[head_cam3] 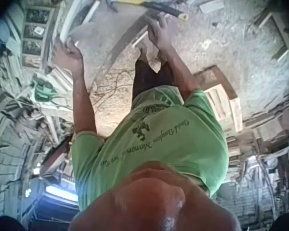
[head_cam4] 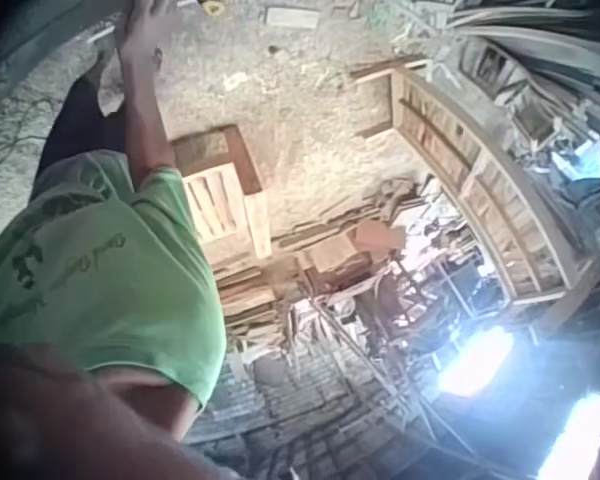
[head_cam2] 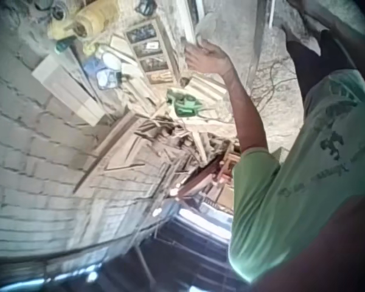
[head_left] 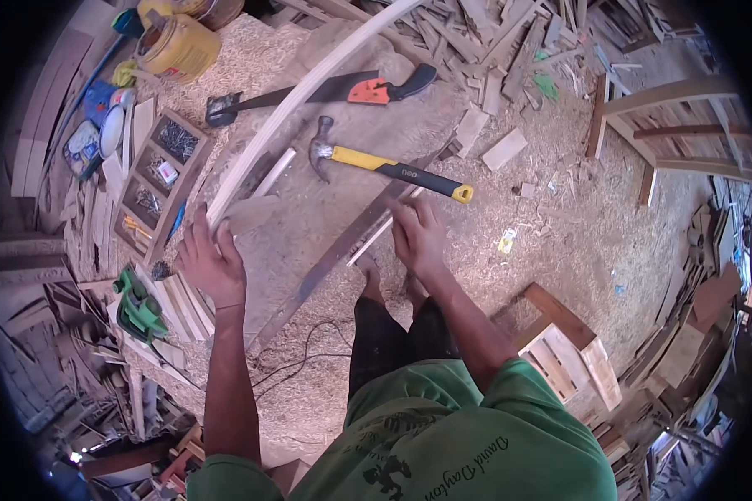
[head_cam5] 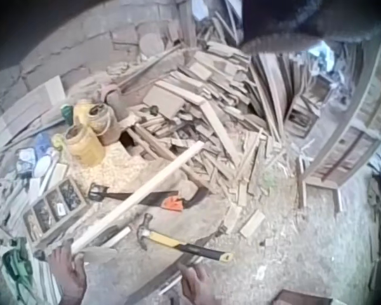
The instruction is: The person assembles a wooden frame by hand, using a hammer to drive nails into pre-aligned pieces. They repeatedly position the wood, hammer the nails, and adjust the frame on a cluttered workbench.
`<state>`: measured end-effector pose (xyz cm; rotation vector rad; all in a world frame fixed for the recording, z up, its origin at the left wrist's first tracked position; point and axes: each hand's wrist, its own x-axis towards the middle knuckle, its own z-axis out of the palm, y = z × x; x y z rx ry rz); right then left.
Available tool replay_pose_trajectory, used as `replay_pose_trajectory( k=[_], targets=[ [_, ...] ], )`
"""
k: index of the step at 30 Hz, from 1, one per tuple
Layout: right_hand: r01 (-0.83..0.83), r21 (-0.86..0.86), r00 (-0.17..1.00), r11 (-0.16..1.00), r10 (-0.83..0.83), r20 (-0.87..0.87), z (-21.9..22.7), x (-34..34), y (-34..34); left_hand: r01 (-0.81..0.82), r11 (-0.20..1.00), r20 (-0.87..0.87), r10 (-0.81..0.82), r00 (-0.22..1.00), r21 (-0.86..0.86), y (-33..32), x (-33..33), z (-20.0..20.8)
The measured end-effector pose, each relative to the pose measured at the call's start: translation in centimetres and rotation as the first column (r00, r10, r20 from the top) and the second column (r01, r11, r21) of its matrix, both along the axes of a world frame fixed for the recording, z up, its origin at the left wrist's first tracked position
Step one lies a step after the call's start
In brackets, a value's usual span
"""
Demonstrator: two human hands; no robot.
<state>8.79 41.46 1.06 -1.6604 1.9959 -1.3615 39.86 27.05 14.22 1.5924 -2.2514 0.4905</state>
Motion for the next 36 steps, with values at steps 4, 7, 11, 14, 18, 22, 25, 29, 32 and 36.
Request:
replay_pose_trajectory(
  k=[4, 7, 11, 14, 18, 22, 25, 29, 32, 36],
  targets=[
    [0.031, 0.382, 0.963, 0.924, -0.129, 0.235, -6.5, 1.4, 9.0, 0.004, 1.000, 0.032, -0.004, 0.999, -0.013, -0.2, -0.1, -0.2],
    [-0.016, 0.625, 0.943, 0.781, -0.195, 0.268, -15.1, 1.7, 13.9, -0.001, 0.999, 0.005, 0.001, 1.000, 0.034, 0.4, -0.4, 0.5],
    [-0.056, 0.747, 0.949, 0.663, -0.197, 0.246, -24.7, 3.0, 15.5, 0.010, 0.997, -0.047, -0.006, 0.999, 0.081, 0.5, -0.4, 0.1],
    [-0.150, 0.778, 0.908, 0.610, -0.227, 0.353, -26.1, 3.1, 13.0, 0.040, 0.998, -0.031, -0.038, 0.999, 0.057, 0.9, -0.5, 0.2],
    [-0.347, 0.755, 0.492, 0.556, -0.577, 0.652, -24.7, 3.6, 8.2, 0.044, 0.996, -0.033, -0.042, 0.999, 0.082, 1.4, -1.6, 0.5],
    [-0.319, 0.707, 0.499, 0.631, -0.523, 0.691, -26.7, 3.9, 6.1, 0.011, 0.997, -0.019, -0.010, 1.000, 0.081, 2.4, -1.7, 0.4],
    [-0.320, 0.829, 0.573, 0.459, -0.603, 0.555, -25.9, 2.2, 5.9, 0.000, 0.998, 0.009, -0.001, 1.000, 0.059, 2.5, -2.1, 0.2],
    [-0.097, 0.616, -0.146, 0.782, -0.623, 0.768, -30.4, 0.2, 9.2, 0.024, 0.997, 0.030, -0.026, 0.999, 0.070, 2.1, -3.0, 0.9],
    [-0.009, 0.398, 0.046, 0.917, -0.397, 0.917, -29.0, -1.0, 13.1, 0.015, 0.997, 0.015, -0.016, 1.000, 0.077, 1.9, -2.4, 1.0],
    [-0.088, 0.299, -0.512, 0.950, -0.301, 0.804, -19.1, -6.3, 17.4, -0.095, 0.981, 0.004, 0.096, 0.995, 0.170, 1.9, -1.5, 1.0]
  ],
)
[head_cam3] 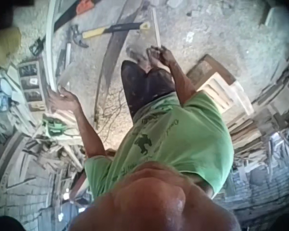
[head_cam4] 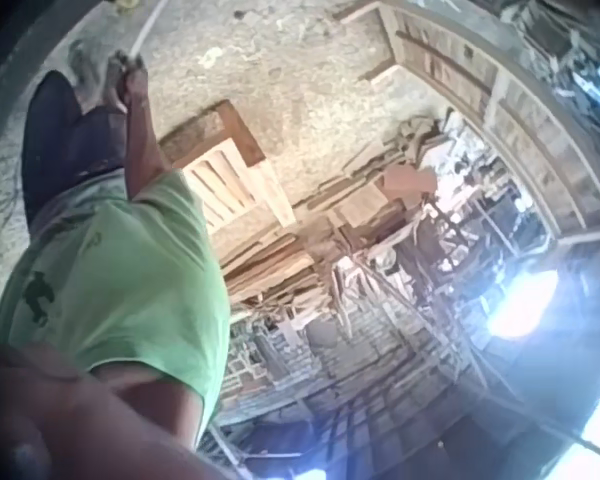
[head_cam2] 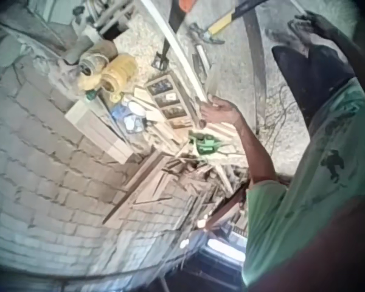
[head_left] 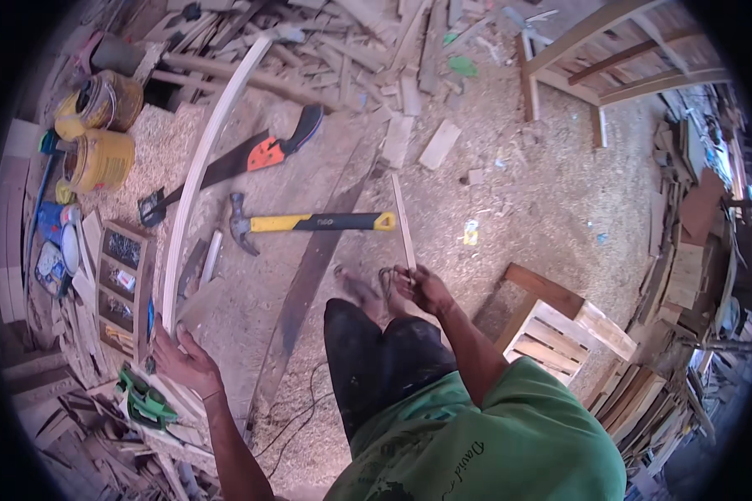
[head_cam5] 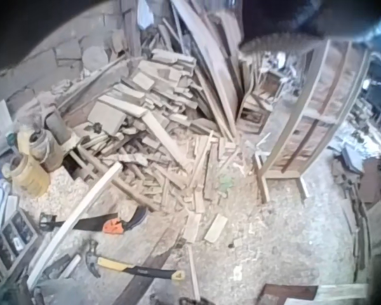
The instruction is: The person assembles a wooden frame by hand, using a hammer to drive nails into pre-aligned pieces. They repeatedly position the wood, hammer the nails, and adjust the frame on a cluttered workbench.
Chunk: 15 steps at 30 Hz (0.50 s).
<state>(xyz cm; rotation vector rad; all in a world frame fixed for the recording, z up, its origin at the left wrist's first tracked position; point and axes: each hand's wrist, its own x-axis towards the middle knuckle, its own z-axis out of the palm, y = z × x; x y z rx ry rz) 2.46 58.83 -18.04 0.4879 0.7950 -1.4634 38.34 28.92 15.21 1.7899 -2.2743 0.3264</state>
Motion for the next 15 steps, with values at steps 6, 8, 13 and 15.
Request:
replay_pose_trajectory(
  k=[6, 8, 13, 15],
  targets=[
    [-0.114, -0.156, 0.993, 0.981, 0.113, -0.015, 15.0, -2.1, 4.3, -0.016, 1.000, 0.046, 0.015, 0.999, 0.007, -1.1, 0.1, 1.0],
    [-0.160, -0.161, 0.987, 0.974, 0.158, -0.027, 15.8, -2.1, 4.7, 0.019, 0.999, -0.012, -0.019, 1.000, -0.027, -1.8, 0.9, 0.0],
    [0.127, -0.160, 0.990, 0.979, -0.114, 0.087, 16.6, -4.2, -0.9, 0.043, 0.999, -0.029, -0.044, 0.999, -0.031, -2.8, 1.0, -0.2],
    [0.136, -0.219, 0.988, 0.966, -0.116, 0.101, 19.1, -3.8, -2.4, 0.038, 0.999, -0.046, -0.039, 0.998, -0.011, -3.1, 1.6, 0.3]
  ],
)
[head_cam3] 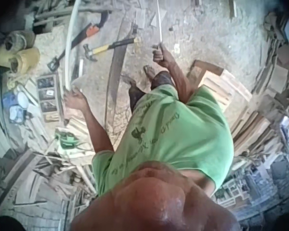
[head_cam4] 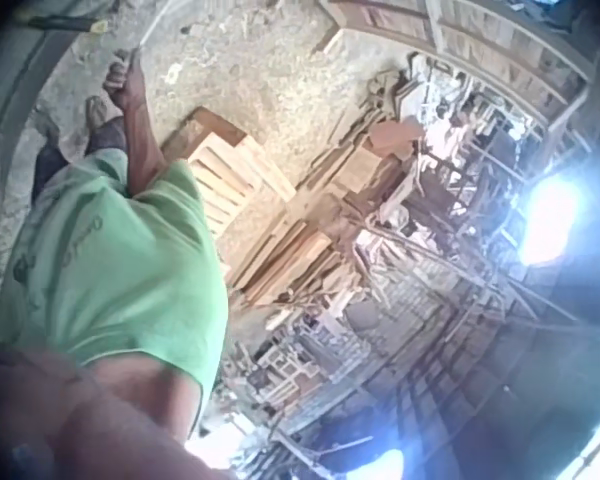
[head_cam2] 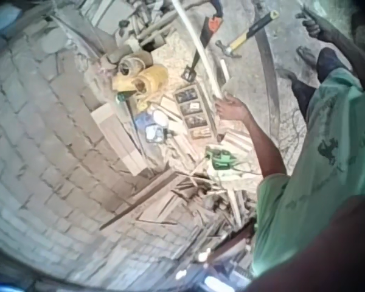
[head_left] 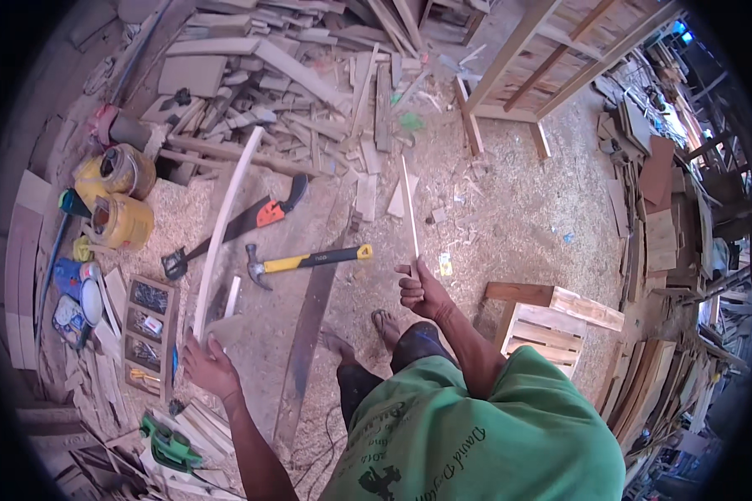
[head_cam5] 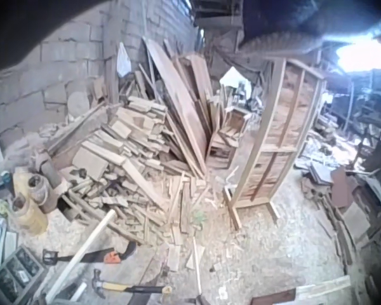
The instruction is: The person assembles a wooden frame by hand, using a hammer to drive nails into pre-aligned pieces. They repeatedly position the wood, hammer the nails, and adjust the frame on a cluttered workbench.
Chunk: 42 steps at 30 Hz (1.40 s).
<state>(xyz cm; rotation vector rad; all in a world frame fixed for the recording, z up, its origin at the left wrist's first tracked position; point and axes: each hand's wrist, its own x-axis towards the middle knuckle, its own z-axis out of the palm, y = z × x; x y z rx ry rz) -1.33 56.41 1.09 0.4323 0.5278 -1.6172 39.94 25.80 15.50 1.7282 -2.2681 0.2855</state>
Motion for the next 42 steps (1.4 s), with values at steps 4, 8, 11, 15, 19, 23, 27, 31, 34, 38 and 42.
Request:
replay_pose_trajectory(
  k=[4, 8, 11, 15, 19, 23, 27, 31, 34, 38, 42],
  targets=[
    [-0.061, -0.107, 0.983, 0.992, 0.041, -0.177, 5.3, 1.5, -3.6, 0.036, 0.997, -0.036, -0.034, 0.999, 0.069, -3.5, 1.6, 0.2],
    [-0.045, -0.047, 0.945, 0.998, 0.027, -0.325, 11.8, 4.4, -7.5, 0.050, 0.988, -0.121, -0.033, 0.992, 0.146, -8.8, 4.0, -1.6],
    [-0.045, -0.102, 0.943, 0.994, 0.008, -0.331, 13.7, 6.4, -9.3, 0.078, 0.949, -0.271, 0.008, 0.962, 0.305, -12.7, 6.6, -2.2],
    [-0.034, -0.111, 0.938, 0.993, -0.007, -0.346, 15.6, 8.9, -10.2, 0.093, 0.923, -0.356, 0.050, 0.933, 0.374, -15.5, 7.0, -3.8],
    [-0.040, -0.126, 0.934, 0.991, -0.008, -0.357, 17.0, 11.5, -10.3, 0.227, 0.849, -0.425, -0.003, 0.905, 0.478, -17.6, 8.7, -6.8],
    [-0.057, -0.105, 0.907, 0.993, 0.007, -0.421, 18.3, 12.4, -10.8, 0.282, 0.826, -0.459, -0.032, 0.888, 0.488, -19.3, 10.6, -9.7],
    [-0.033, -0.121, 0.898, 0.992, -0.023, -0.439, 18.9, 13.5, -11.5, 0.283, 0.851, -0.476, -0.044, 0.878, 0.443, -20.0, 11.8, -10.6],
    [-0.049, -0.130, 0.892, 0.990, -0.015, -0.452, 19.1, 13.7, -11.8, 0.187, 0.910, -0.392, -0.030, 0.920, 0.369, -18.2, 10.3, -8.0],
    [-0.084, -0.152, 0.883, 0.985, 0.003, -0.469, 19.7, 14.5, -12.9, 0.187, 0.955, -0.385, -0.088, 0.919, 0.229, -16.3, 9.6, -6.4],
    [-0.093, -0.140, 0.846, 0.986, 0.004, -0.534, 19.8, 15.5, -15.1, 0.471, 0.807, -0.752, -0.052, 0.657, 0.355, -12.2, 8.1, -5.9],
    [-0.084, -0.074, 0.830, 0.994, 0.029, -0.558, 18.1, 17.2, -17.0, 0.637, 0.509, -0.780, 0.121, 0.613, 0.579, -5.1, 2.4, 1.6]
  ],
)
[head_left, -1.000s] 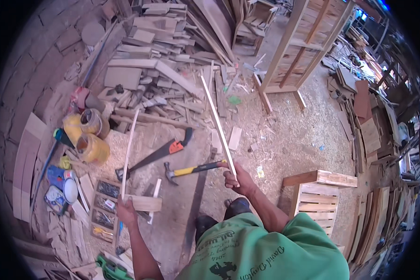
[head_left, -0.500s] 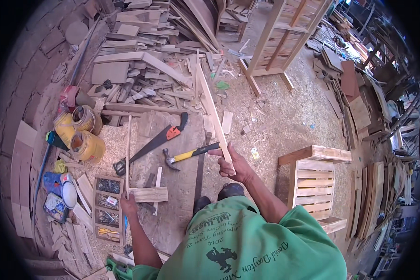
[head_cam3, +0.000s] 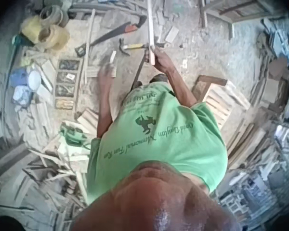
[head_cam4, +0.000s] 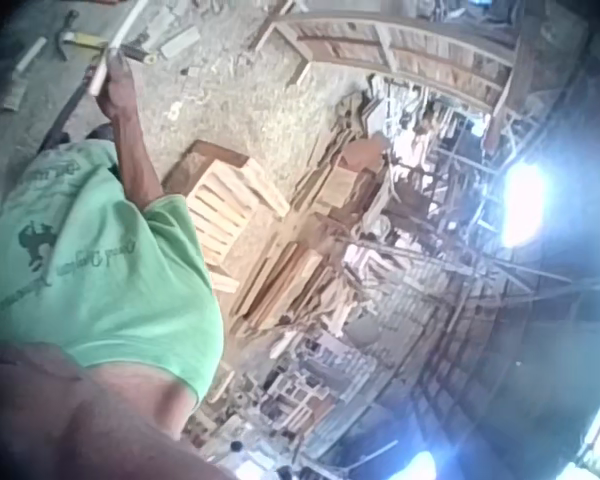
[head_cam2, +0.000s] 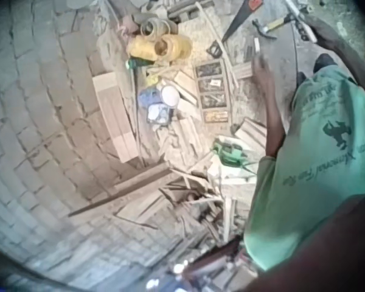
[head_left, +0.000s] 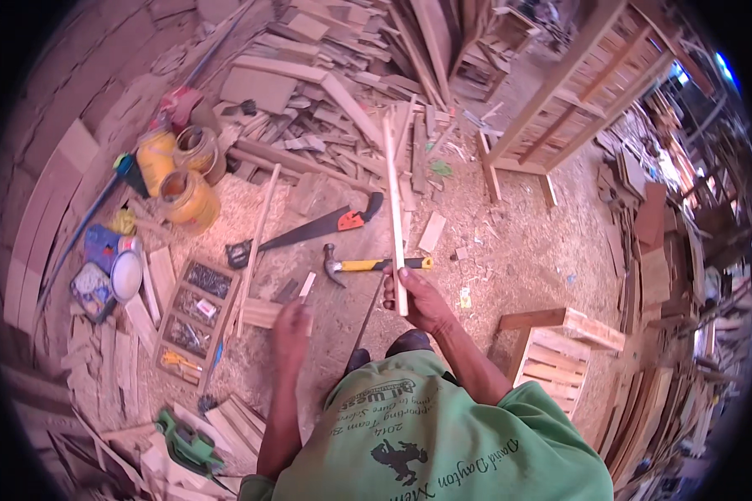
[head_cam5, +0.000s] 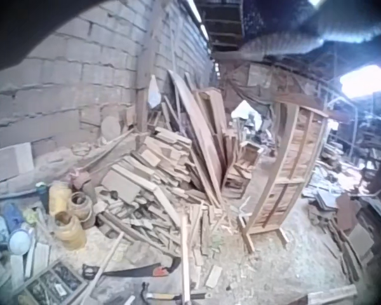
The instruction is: The person assembles a wooden frame by hand, using a hammer to drive nails into pre-aligned pieces. They repeatedly position the wood, hammer the nails, and adjust the frame on a cluttered workbench.
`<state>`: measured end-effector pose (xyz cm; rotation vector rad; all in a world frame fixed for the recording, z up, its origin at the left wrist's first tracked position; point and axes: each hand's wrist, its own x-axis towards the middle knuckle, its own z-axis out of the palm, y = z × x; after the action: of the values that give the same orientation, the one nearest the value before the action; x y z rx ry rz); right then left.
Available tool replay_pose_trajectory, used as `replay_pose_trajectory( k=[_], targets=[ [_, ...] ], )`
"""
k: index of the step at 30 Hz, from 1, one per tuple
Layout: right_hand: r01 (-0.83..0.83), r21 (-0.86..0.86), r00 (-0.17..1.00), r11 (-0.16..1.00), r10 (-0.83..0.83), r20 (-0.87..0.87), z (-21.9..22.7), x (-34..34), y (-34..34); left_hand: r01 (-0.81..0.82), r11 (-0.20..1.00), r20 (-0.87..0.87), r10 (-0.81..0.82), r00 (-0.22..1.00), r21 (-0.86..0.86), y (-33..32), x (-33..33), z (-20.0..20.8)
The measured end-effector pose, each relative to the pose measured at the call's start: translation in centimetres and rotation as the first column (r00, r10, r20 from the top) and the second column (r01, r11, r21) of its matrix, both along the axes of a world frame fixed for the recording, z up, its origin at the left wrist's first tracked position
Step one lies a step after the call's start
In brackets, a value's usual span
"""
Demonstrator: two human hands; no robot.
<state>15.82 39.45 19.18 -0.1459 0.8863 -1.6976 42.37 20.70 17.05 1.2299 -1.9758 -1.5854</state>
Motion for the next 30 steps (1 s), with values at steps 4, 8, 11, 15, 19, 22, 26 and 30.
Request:
replay_pose_trajectory(
  k=[4, 8, 11, 15, 19, 22, 26, 30],
  targets=[
    [-0.005, -0.017, 1.000, 1.000, 0.005, 0.029, 0.0, 4.0, -2.8, 0.152, 0.985, -0.057, -0.147, 0.987, 0.080, 5.9, -3.4, 6.4],
    [-0.164, -0.084, 0.986, 0.983, 0.161, -0.038, -0.5, 3.8, -4.4, -0.023, 0.995, -0.169, 0.040, 0.985, 0.100, 7.4, -3.4, 3.5],
    [-0.267, 0.018, 0.962, 0.964, 0.267, -0.063, 0.3, 2.8, -5.1, -0.040, 0.965, -0.210, 0.097, 0.973, 0.259, 5.7, -2.5, 3.2],
    [-0.328, -0.006, 0.945, 0.945, 0.328, -0.008, 0.0, -0.9, -7.0, -0.193, 0.971, -0.174, 0.217, 0.961, 0.143, 4.7, -1.4, 2.1],
    [-0.347, -0.003, 0.936, 0.938, 0.346, 0.065, -2.1, -5.6, -8.9, -0.279, 0.937, -0.094, 0.265, 0.960, -0.212, 3.9, -1.0, 1.4],
    [-0.415, 0.000, 0.907, 0.910, 0.413, 0.084, -2.1, -7.0, -11.4, -0.368, 0.881, -0.062, 0.367, 0.928, -0.296, 3.7, -1.3, 0.1],
    [-0.478, 0.061, 0.876, 0.876, 0.470, 0.110, -3.4, -7.8, -14.6, -0.461, 0.811, -0.068, 0.470, 0.880, -0.359, 3.2, -2.2, -0.7],
    [-0.552, 0.234, 0.834, 0.801, 0.528, 0.159, -8.5, -8.2, -17.8, -0.520, 0.768, -0.005, 0.559, 0.829, -0.374, 3.1, -2.6, -2.4]
  ],
)
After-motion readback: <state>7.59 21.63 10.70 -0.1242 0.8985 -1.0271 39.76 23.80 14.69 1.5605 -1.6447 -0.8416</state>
